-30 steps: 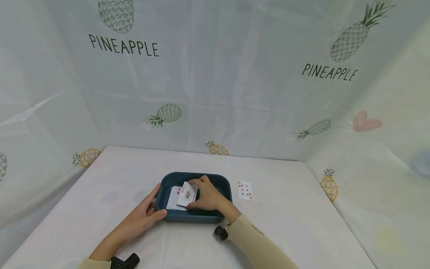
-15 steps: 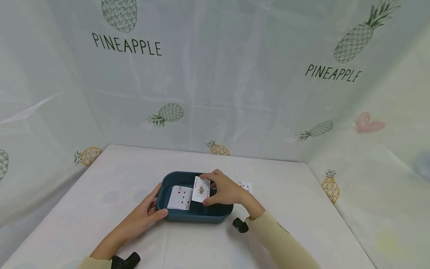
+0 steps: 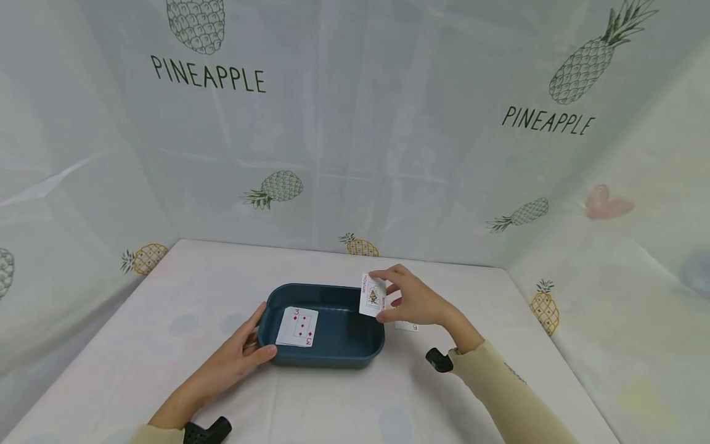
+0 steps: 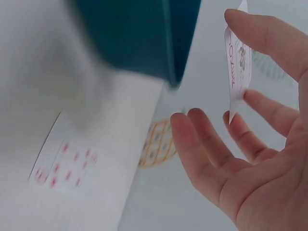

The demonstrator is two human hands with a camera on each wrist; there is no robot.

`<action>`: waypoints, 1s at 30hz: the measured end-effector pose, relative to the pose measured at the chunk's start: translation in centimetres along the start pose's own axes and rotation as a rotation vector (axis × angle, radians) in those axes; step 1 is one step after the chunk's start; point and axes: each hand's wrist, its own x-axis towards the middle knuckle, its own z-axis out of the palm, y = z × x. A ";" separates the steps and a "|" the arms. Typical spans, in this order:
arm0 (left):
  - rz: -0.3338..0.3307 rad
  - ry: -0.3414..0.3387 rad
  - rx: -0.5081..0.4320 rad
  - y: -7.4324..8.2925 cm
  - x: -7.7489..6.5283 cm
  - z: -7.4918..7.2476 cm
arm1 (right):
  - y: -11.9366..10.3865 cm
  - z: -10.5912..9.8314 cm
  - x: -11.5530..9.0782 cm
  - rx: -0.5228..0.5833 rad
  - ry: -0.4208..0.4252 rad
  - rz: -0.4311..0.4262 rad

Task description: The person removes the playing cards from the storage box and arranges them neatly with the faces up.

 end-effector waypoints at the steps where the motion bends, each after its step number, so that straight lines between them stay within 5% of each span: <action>1: 0.001 0.000 0.000 0.0 0.0 0.0 | 0.5 -0.3 -0.3 -0.004 0.001 0.000; 17: 0.015 0.000 0.019 0.1 -0.1 0.0 | 9.8 -2.6 -5.6 -0.165 -0.034 0.099; 30: 0.029 -0.016 -0.004 -0.1 -0.1 -0.2 | 12.3 -3.4 -5.8 -0.163 -0.109 0.215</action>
